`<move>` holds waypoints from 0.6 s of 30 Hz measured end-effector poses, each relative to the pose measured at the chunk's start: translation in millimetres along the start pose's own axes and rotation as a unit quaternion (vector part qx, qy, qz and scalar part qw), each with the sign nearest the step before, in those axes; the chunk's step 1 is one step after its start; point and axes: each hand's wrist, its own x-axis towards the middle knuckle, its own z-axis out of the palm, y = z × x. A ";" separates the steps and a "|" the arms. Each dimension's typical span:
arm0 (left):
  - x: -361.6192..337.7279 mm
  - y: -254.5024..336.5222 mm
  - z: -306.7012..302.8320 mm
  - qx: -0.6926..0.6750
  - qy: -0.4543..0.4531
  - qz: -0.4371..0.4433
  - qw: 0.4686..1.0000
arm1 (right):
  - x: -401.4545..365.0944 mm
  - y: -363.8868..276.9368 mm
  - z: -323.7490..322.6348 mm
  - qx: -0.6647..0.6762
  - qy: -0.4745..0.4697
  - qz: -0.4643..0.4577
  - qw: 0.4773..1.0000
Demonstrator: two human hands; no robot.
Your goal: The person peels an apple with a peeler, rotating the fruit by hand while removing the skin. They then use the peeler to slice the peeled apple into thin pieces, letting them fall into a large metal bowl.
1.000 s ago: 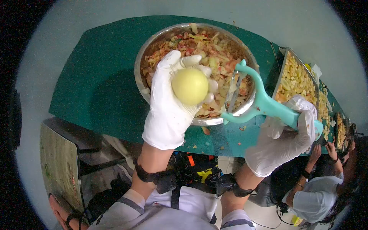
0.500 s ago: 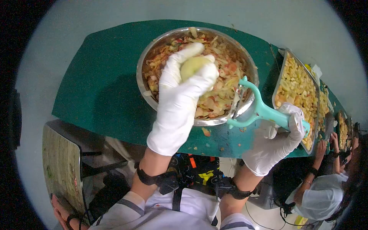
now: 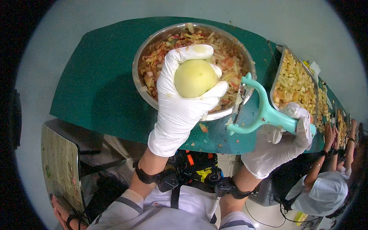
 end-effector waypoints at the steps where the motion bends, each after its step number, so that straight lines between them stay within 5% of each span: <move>1: -0.2 -0.1 -0.4 0.012 -0.001 0.005 1.000 | 0.1 1.0 0.2 -0.018 0.048 -0.023 0.998; 5: -0.6 -6.5 0.3 0.054 -0.038 0.015 0.998 | -2.6 11.6 18.9 -0.173 0.196 -0.132 0.956; 7: -1.9 -8.8 1.9 0.033 -0.037 0.011 0.999 | -2.8 10.7 23.3 -0.189 0.186 -0.128 0.955; 11: -6.2 0.6 0.3 -0.018 -0.072 -0.028 0.997 | -3.1 -1.0 26.3 -0.194 0.012 -0.044 0.980; 13: -9.2 4.1 0.2 -0.045 -0.088 -0.049 0.994 | -2.6 4.5 26.9 -0.371 -0.019 -0.163 0.914; 15: -9.3 2.4 -0.7 -0.003 -0.100 -0.015 0.995 | 1.1 11.7 27.6 -0.506 -0.045 -0.330 0.796; 18: -3.1 3.3 -6.2 0.068 -0.106 0.025 0.992 | 14.4 -9.9 34.6 -0.437 -0.027 -0.201 0.876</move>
